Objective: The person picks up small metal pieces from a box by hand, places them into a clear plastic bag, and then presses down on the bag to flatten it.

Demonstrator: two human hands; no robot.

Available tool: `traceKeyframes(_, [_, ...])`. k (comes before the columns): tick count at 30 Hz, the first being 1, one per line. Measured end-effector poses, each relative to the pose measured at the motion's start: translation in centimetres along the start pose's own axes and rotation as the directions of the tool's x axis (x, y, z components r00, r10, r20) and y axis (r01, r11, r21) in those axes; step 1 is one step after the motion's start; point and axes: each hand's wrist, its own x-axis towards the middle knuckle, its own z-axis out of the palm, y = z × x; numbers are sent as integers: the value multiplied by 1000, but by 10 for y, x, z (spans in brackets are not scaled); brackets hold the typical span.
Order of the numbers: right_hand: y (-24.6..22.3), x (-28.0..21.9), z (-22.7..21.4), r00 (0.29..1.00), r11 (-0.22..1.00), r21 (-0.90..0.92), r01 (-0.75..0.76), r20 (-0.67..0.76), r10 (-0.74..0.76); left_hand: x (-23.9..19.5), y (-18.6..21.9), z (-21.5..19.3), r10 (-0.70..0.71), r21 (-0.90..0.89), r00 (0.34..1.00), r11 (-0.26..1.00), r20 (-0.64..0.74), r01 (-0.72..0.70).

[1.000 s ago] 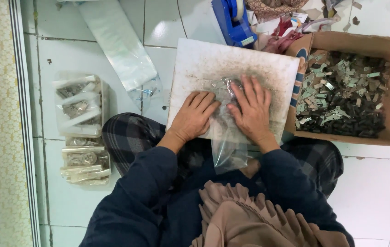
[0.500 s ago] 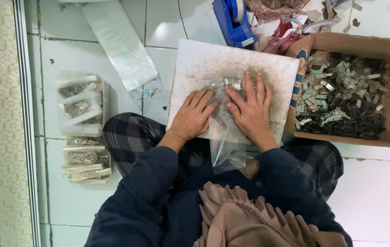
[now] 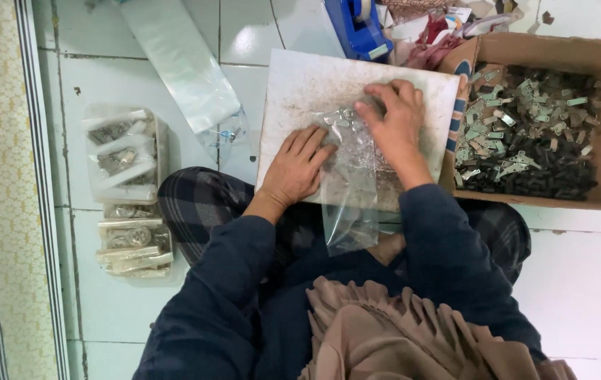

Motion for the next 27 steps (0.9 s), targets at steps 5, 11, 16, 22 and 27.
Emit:
traceKeyframes(5, [16, 18, 10, 992, 1000, -16, 7, 126, -5, 0, 4, -2, -14, -14, 1000, 1000, 5, 14])
traceKeyframes(11, [-6, 9, -26, 983, 993, 33, -109, 152, 103, 1, 4, -3, -26, -16, 1000, 1000, 5, 26])
traceKeyframes(16, [-16, -32, -51, 924, 951, -116, -287, 229, 307, -1, 2, -1, -29, -19, 1000, 999, 2, 29])
traceKeyframes(22, [-48, -74, -58, 866, 922, -172, -346, 320, 384, -4, 1, 3, -24, -16, 1000, 1000, 5, 24])
traceKeyframes(27, [-34, -76, -39, 846, 899, -124, -420, 304, 437, -4, 1, 5, -41, -19, 999, 999, -5, 40])
